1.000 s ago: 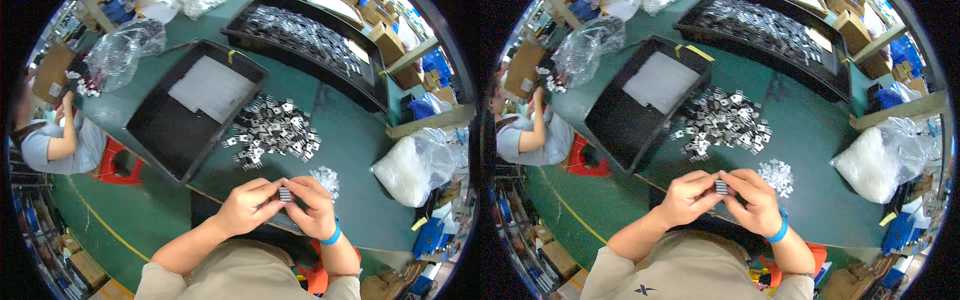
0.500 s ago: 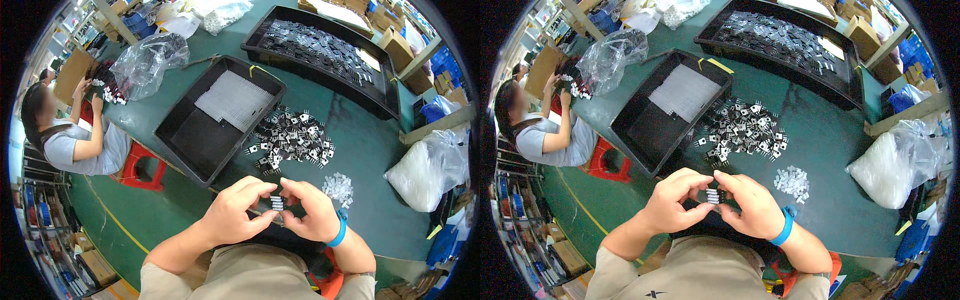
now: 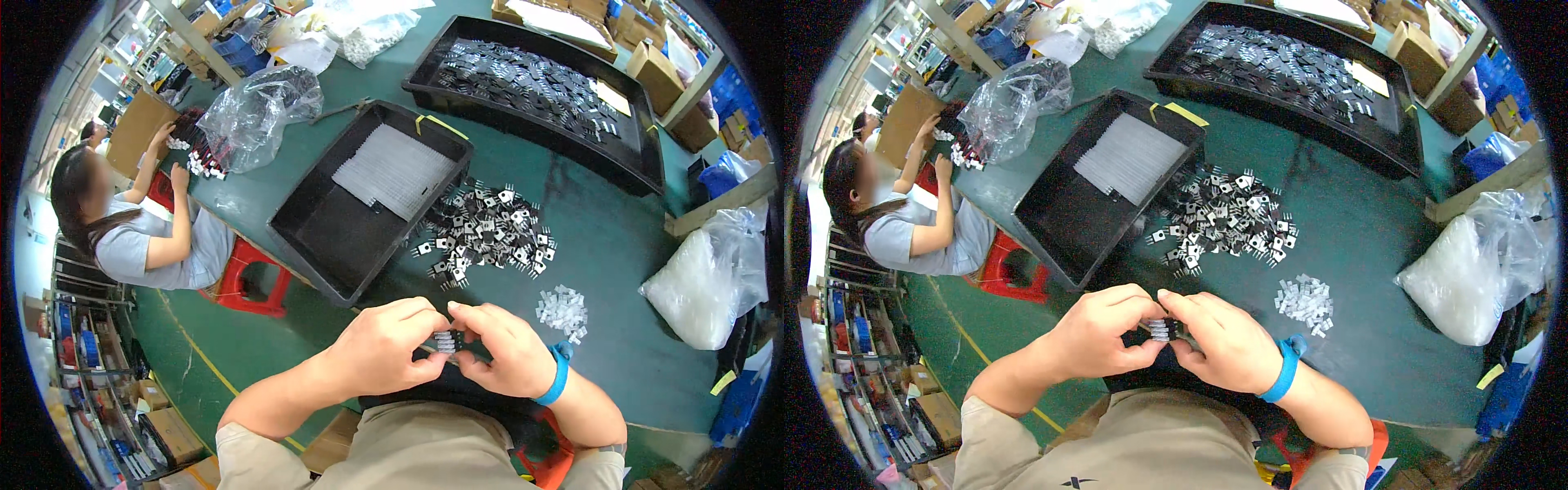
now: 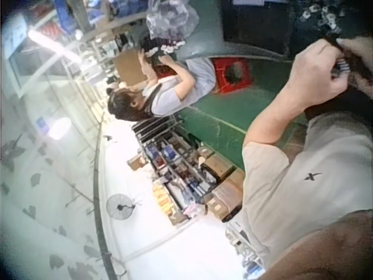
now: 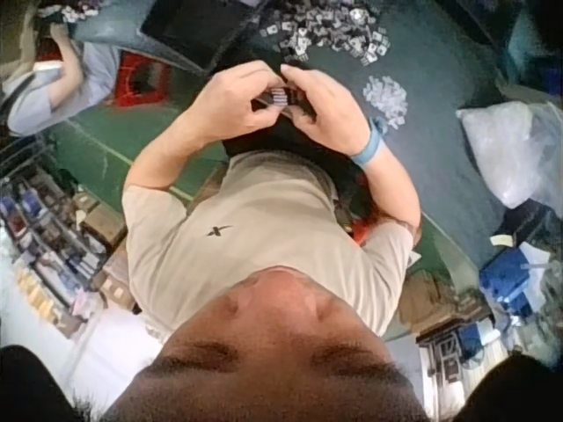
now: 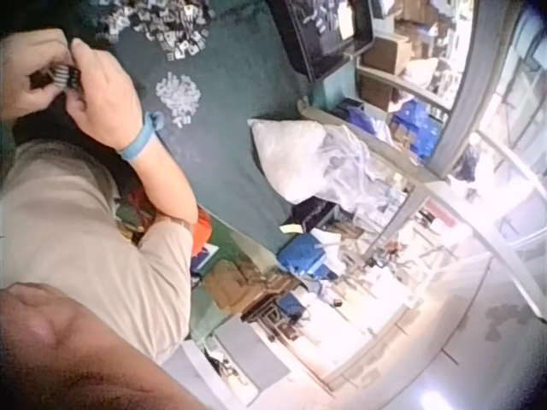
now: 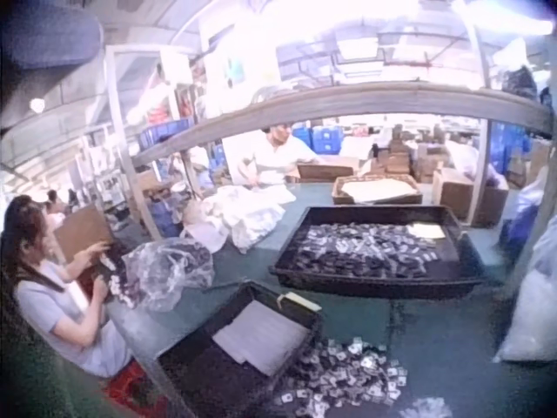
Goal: The person assembles small electronic components by hand at a workbench. They pick up black rectangular parts and white plastic pieces, fit them together, and place the finished units into a black tray. The process is repeated continuously throughout the clip.
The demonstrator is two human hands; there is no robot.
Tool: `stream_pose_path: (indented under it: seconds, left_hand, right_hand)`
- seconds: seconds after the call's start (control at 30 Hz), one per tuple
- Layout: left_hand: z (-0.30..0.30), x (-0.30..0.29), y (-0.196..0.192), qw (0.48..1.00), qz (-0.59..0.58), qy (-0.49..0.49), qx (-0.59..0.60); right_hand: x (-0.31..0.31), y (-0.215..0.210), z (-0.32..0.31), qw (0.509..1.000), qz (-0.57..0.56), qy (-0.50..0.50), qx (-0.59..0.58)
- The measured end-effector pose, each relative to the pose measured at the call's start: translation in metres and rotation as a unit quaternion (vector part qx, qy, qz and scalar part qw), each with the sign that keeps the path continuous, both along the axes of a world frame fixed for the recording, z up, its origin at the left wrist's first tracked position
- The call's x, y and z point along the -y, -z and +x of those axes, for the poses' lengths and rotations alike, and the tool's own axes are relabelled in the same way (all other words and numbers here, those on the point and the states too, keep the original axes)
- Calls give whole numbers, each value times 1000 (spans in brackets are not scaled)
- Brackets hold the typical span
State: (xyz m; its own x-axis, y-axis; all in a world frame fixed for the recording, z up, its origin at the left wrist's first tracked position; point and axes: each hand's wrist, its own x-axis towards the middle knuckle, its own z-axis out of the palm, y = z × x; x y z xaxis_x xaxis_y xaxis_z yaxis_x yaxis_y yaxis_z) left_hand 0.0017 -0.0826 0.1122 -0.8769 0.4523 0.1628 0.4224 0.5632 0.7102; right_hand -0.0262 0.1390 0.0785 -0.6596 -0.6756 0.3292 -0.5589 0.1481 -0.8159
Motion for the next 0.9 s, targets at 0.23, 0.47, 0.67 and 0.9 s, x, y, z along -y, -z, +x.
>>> stream_pose_path:
  seconds: [0.23,0.47,0.67,0.9]
  left_hand:
    - [-29,44,-31,993,-43,-108,-23]
    - [-89,81,9,955,-167,-245,29]
    - [-108,71,38,928,-235,-281,69]
    - [-115,68,54,915,-253,-299,95]
  right_hand:
    - [-21,10,1,995,23,9,95]
    - [-12,57,24,981,51,-111,153]
    - [-15,62,21,979,35,-132,153]
    - [-18,69,20,980,16,-149,132]
